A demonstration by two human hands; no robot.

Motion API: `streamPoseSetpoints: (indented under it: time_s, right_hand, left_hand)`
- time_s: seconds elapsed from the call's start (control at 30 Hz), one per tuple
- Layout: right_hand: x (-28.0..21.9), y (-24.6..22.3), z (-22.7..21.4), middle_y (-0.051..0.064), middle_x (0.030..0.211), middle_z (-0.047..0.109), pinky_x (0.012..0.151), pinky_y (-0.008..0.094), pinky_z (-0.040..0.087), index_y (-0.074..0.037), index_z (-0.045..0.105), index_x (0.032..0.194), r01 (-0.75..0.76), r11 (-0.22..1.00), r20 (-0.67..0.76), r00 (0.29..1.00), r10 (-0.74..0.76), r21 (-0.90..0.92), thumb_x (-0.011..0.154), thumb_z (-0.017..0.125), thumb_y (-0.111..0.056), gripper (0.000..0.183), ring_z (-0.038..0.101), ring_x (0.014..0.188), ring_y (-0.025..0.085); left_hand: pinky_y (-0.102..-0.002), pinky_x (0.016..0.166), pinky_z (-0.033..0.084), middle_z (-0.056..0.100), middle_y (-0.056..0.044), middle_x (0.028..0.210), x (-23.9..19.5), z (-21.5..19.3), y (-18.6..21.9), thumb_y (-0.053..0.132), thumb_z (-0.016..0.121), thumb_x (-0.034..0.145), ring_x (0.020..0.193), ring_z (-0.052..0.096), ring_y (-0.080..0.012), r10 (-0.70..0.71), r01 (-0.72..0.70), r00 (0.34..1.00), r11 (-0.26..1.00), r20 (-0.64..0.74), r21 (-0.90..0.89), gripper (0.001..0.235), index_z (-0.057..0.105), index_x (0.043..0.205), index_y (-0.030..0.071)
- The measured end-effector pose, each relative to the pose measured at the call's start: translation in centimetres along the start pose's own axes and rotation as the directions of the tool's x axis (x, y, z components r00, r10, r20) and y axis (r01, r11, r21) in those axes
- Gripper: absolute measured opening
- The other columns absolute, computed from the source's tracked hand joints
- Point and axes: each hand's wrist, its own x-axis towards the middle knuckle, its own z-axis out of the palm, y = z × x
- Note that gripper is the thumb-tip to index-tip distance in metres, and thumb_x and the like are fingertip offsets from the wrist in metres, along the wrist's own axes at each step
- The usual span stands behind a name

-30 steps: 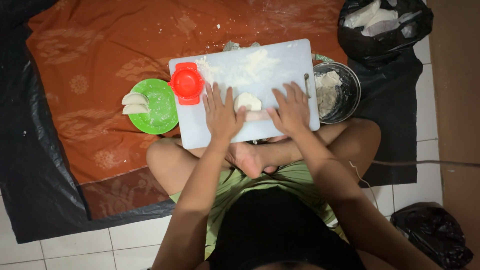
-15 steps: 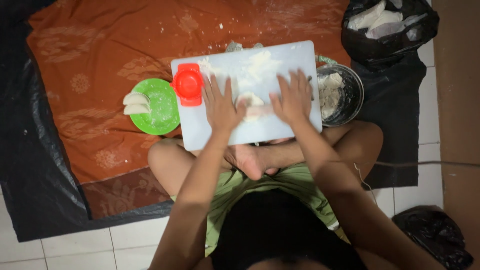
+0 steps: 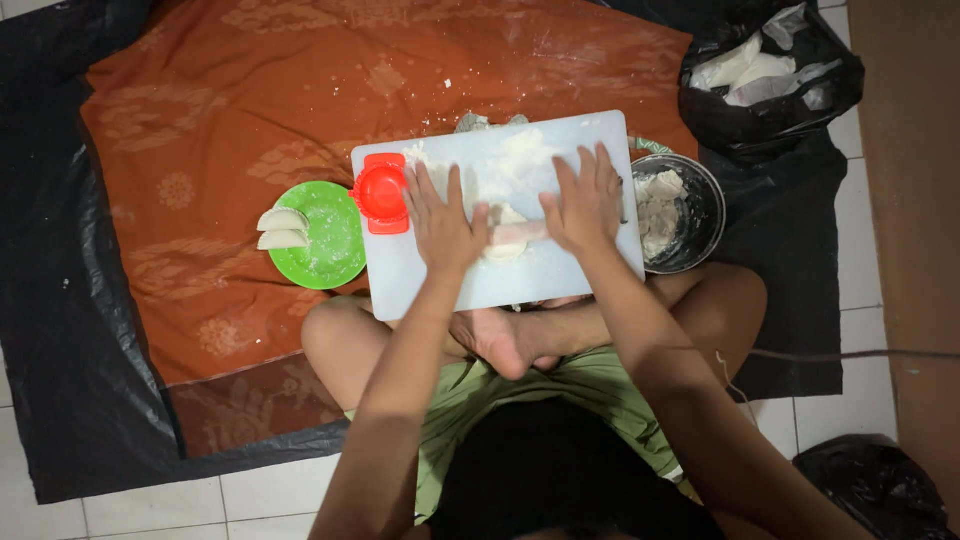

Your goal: The person is preparing thin dough wrappers by hand-rolling dough into small balls and then flattening them using a rolling pin on a board.

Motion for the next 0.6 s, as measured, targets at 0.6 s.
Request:
streamPoseSetpoints:
  time_s: [0.6]
  right_hand:
    - [0.5,0.3,1.5,0.027,0.138,0.047,0.112,0.064,0.031,-0.009,0.059,0.140,0.057,0.997,-0.106,0.992,-0.062,-0.047,0.098,0.059,-0.054,0.062,0.031,0.144,0.050]
  left_hand:
    - [-0.059,0.126,0.012,0.028,-0.030,0.159,0.8,-1.1,0.9,0.052,0.064,0.089,0.154,0.012,-0.0465,-0.061,0.058,0.997,0.997,0.052,0.054,0.074,0.053,0.147,0.008]
